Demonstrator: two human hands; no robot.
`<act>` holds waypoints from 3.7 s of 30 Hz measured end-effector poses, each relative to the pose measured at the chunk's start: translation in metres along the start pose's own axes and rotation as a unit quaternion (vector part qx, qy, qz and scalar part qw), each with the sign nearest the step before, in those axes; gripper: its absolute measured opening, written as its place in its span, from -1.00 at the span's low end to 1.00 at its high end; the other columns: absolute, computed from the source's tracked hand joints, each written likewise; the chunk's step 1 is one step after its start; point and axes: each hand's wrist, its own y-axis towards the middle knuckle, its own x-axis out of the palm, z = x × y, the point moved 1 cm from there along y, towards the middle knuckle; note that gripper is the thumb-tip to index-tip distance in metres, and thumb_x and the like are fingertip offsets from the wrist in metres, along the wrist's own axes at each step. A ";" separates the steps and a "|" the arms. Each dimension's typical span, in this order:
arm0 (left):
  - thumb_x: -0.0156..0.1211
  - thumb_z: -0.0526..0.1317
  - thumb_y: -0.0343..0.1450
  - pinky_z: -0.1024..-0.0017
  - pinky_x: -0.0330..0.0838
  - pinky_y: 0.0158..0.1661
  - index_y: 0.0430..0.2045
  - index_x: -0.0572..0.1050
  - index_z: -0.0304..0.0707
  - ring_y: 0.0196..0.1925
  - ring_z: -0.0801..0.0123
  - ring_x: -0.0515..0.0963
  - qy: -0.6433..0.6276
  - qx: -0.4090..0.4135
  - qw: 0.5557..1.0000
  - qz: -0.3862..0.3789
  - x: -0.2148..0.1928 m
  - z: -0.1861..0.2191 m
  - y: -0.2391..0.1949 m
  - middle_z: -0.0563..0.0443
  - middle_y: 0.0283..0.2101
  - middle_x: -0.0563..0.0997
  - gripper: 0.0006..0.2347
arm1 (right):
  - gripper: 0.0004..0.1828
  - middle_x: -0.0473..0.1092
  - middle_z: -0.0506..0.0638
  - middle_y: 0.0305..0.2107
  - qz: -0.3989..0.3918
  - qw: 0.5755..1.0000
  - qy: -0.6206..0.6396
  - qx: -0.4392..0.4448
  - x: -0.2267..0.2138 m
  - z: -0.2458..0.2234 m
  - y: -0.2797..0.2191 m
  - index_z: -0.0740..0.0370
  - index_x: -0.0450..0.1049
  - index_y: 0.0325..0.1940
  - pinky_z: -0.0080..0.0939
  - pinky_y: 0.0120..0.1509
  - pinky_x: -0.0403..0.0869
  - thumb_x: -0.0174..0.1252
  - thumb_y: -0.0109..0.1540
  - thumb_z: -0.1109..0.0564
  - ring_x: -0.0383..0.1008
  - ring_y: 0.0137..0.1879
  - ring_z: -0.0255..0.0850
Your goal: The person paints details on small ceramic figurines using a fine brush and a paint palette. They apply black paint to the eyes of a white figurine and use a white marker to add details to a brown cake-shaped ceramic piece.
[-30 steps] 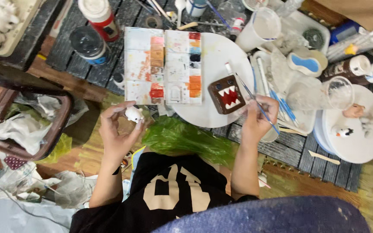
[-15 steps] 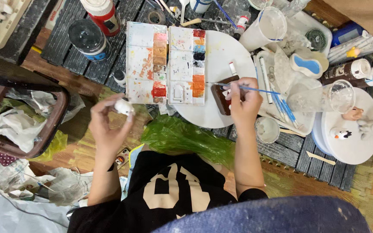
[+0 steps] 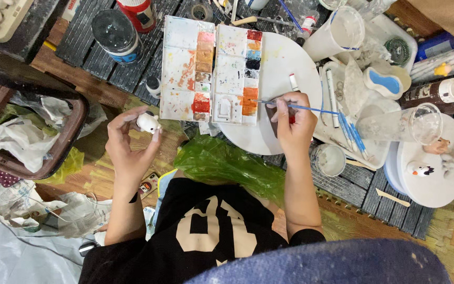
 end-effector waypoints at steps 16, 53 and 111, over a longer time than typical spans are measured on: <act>0.48 -0.39 0.37 0.44 0.58 0.05 0.11 0.27 -0.26 0.11 0.31 0.64 -0.006 -0.008 0.997 -0.077 0.026 0.009 -0.004 -0.20 0.15 0.59 -0.50 | -0.87 0.49 0.07 -0.24 0.001 0.999 0.024 -0.045 0.018 -0.002 -0.004 0.32 0.40 0.03 -0.40 -0.25 0.43 0.09 0.41 0.39 0.53 -0.27 -0.34; 0.49 -0.34 0.31 0.30 0.57 -0.03 0.10 0.31 -0.28 -0.01 0.25 0.62 -0.079 -0.003 0.989 -0.128 0.110 0.033 -0.002 -0.22 0.06 0.59 -0.48 | -0.89 0.53 0.04 -0.32 -0.085 0.971 -0.157 -0.156 0.065 -0.012 0.131 0.18 0.39 -0.03 -0.15 -0.21 0.48 0.13 0.43 0.11 0.57 -0.26 -0.13; 0.26 -0.57 0.41 0.32 0.35 0.33 0.21 0.11 -0.18 0.29 0.29 0.48 -0.271 -0.096 0.955 0.068 0.063 -0.020 0.010 -0.31 0.25 0.47 -0.44 | -0.84 0.47 -0.04 -0.59 -0.092 0.936 -0.250 -0.231 0.113 0.009 0.192 0.08 0.44 -0.15 -0.05 -0.39 0.38 0.16 0.43 -0.01 0.52 -0.46 -0.05</act>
